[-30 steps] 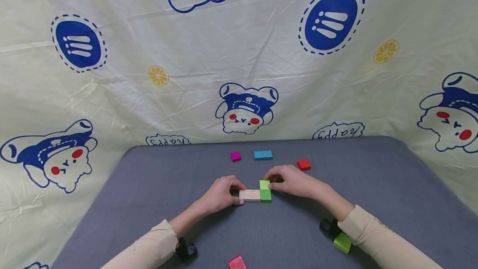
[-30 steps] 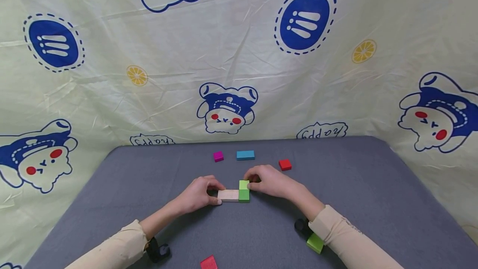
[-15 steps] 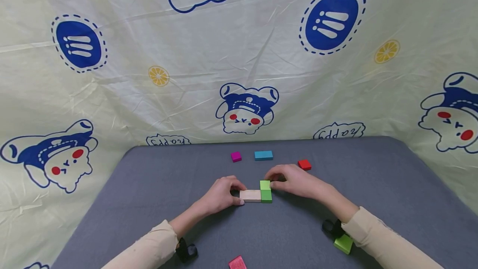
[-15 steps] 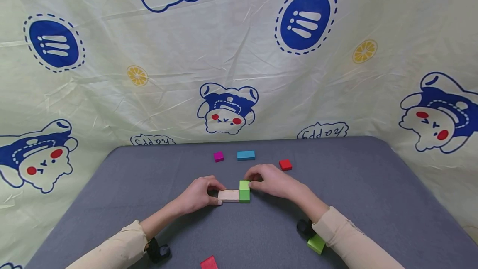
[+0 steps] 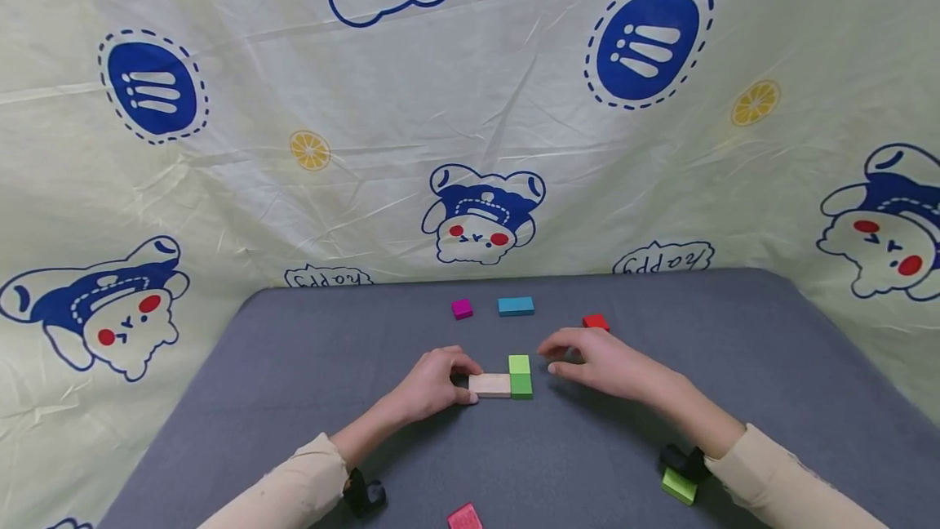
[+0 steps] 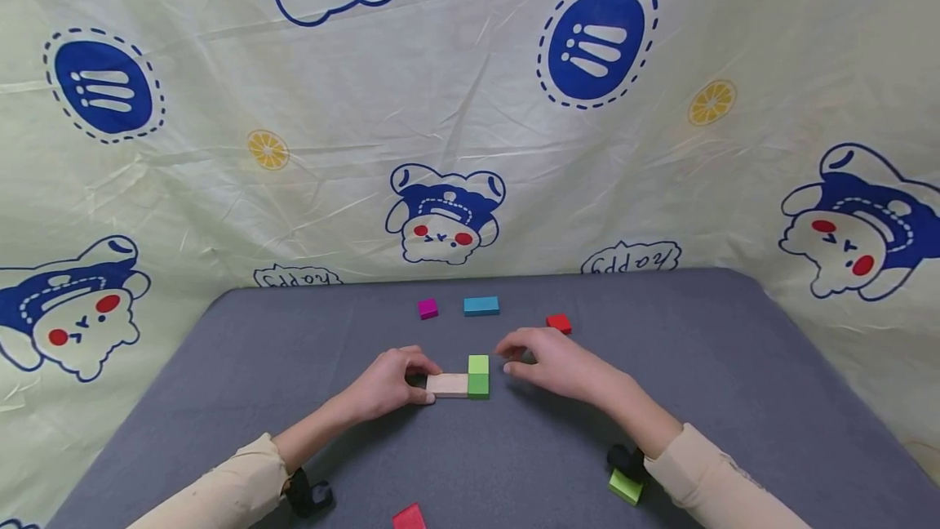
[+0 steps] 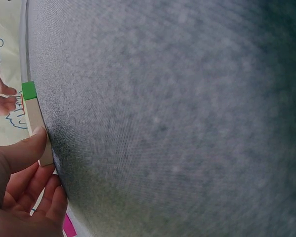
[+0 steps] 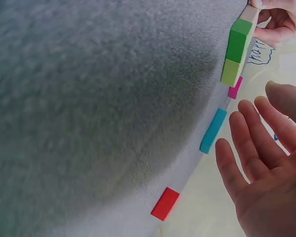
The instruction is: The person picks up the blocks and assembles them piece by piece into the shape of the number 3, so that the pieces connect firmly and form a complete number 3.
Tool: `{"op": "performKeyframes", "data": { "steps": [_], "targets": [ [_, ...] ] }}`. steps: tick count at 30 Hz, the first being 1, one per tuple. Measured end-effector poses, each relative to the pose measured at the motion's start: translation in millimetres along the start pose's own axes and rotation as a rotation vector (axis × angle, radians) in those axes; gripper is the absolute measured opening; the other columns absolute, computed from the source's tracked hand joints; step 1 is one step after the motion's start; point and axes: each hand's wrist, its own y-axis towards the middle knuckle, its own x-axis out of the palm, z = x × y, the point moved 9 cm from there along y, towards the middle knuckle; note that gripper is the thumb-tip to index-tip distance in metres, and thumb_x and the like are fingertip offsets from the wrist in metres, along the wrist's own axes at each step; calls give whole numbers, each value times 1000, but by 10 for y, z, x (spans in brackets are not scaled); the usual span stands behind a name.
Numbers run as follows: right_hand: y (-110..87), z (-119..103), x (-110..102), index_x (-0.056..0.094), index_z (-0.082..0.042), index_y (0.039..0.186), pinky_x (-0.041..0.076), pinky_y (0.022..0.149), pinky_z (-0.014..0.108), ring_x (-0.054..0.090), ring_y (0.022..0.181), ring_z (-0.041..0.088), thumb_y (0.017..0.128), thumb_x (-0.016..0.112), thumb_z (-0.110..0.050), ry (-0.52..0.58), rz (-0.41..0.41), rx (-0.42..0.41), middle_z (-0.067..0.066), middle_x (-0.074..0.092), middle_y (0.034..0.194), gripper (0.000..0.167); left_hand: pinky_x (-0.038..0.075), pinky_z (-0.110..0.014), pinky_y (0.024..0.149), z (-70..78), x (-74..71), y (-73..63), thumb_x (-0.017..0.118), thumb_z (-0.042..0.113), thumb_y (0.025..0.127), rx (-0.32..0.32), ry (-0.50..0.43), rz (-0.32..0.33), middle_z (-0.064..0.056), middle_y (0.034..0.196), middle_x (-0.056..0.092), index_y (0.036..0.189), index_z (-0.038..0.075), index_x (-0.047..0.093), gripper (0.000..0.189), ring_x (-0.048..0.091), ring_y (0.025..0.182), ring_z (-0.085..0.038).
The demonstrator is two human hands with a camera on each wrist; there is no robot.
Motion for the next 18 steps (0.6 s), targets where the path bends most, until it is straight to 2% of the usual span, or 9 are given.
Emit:
{"op": "performKeyframes", "data": {
  "steps": [4,18],
  "targets": [
    [-87,-30,-57,68,-10,119,48,92,47,60,101,17,92,70,-19,9,-10,-29,-1,67,111,29,47,-30,83,2,6,-5,81,8,81,4,-2,4,4,93,62,106,8,75,26,57,88,-16],
    [-440,-74,-228,67,-12,119,50,88,46,60,102,18,92,70,-24,-27,-42,-34,-2,66,113,30,47,-29,82,7,0,-8,81,8,80,4,1,-4,3,93,62,106,8,75,27,58,89,-16]
  ]
}}
